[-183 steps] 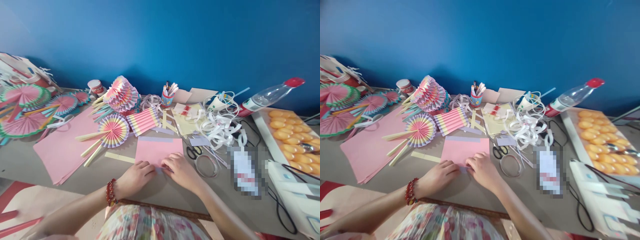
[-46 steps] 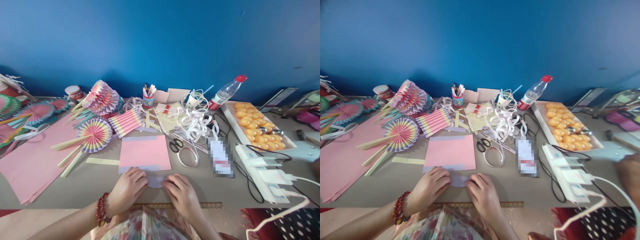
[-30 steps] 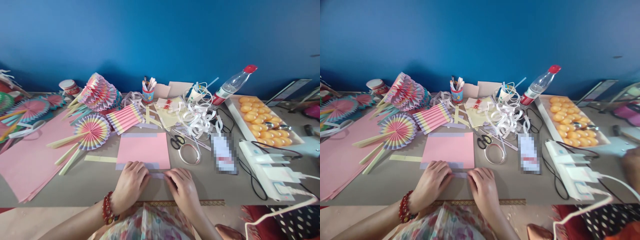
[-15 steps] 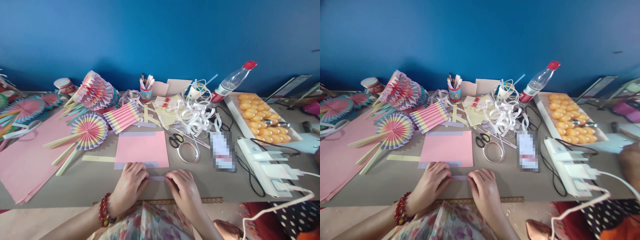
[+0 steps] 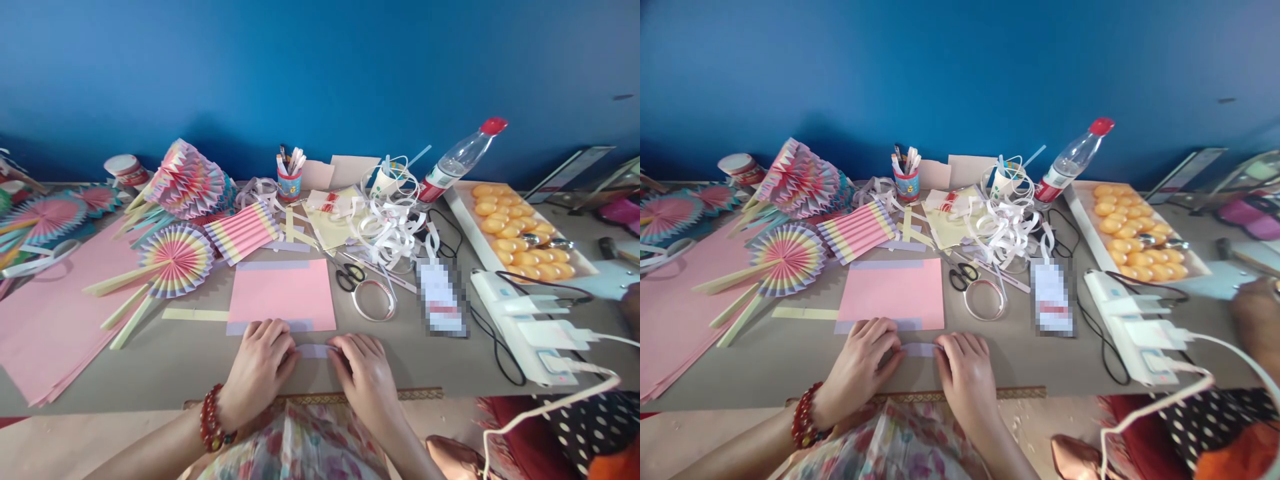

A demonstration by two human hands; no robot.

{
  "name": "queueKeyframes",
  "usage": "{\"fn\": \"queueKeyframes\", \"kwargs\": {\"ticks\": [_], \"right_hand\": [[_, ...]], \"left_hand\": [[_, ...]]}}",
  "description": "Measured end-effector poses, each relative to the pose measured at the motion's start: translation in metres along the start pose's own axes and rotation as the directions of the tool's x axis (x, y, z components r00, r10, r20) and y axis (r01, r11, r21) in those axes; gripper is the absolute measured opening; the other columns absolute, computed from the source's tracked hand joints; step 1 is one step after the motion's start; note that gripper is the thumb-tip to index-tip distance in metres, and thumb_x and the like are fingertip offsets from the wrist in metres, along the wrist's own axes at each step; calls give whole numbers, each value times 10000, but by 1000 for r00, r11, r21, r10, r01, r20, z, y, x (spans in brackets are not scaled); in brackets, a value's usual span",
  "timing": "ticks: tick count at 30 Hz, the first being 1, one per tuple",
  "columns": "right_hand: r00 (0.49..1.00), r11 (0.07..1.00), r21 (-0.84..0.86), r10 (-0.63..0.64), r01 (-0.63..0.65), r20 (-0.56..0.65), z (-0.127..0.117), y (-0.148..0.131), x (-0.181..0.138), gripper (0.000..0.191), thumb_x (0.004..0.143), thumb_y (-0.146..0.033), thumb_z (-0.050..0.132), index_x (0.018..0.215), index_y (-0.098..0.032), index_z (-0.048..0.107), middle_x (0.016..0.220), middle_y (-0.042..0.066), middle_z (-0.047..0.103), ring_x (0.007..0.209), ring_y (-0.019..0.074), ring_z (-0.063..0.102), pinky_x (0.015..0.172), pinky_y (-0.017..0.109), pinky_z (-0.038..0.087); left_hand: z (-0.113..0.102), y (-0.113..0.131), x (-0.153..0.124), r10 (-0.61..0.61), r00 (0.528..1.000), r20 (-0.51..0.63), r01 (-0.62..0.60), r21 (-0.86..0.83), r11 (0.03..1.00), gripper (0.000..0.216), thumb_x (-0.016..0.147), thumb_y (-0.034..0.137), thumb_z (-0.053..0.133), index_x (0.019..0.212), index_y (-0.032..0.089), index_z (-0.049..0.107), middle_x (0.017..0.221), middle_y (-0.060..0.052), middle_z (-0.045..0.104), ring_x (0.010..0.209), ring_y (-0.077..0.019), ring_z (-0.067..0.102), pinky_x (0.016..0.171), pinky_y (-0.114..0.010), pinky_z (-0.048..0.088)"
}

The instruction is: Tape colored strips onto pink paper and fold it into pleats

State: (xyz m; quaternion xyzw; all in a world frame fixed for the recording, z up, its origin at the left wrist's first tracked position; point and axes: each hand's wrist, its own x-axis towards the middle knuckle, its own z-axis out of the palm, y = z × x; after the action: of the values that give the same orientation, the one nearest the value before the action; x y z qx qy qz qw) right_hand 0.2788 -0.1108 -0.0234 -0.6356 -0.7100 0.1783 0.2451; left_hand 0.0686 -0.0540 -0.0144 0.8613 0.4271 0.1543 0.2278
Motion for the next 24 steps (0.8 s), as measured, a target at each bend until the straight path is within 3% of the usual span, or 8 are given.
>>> {"fn": "queueKeyframes", "kwargs": {"ticks": [8,18,22,24], "right_hand": [[997,998,27,-64,65,-37,3,3,2,89,945,-250,544,1010,-207,588,830,34,649,805,211,566,759,334,347],[998,998,-14,-68,68,18,1,2,8,55,942,-218,535,945,-213,590,816,25,642,769,202,564,735,341,349],[990,988,74,-140,137,32,-6,2,8,23,922,-209,570,902,-212,581,785,16,632,760,188,558,713,325,372],[980,971,134,-197,199,-24,-12,0,10,74,922,-174,557,860,-211,571,769,17,624,749,175,552,708,318,390]], "left_hand": [[0,1,-4,-26,1000,-6,26,-41,999,123,934,193,516,816,184,550,936,-41,558,876,-207,519,801,-377,382],[-1,1,-3,-36,999,-6,36,-43,998,107,912,173,525,807,185,544,934,-44,561,868,-210,520,795,-380,384],[-4,-4,-5,2,1000,-26,-6,-139,990,139,943,184,495,827,196,569,895,-35,579,848,-196,533,797,-369,389],[-8,-7,-6,-7,996,-87,-13,-224,974,114,959,211,485,908,215,586,878,-29,591,847,-190,545,810,-364,397]]}}
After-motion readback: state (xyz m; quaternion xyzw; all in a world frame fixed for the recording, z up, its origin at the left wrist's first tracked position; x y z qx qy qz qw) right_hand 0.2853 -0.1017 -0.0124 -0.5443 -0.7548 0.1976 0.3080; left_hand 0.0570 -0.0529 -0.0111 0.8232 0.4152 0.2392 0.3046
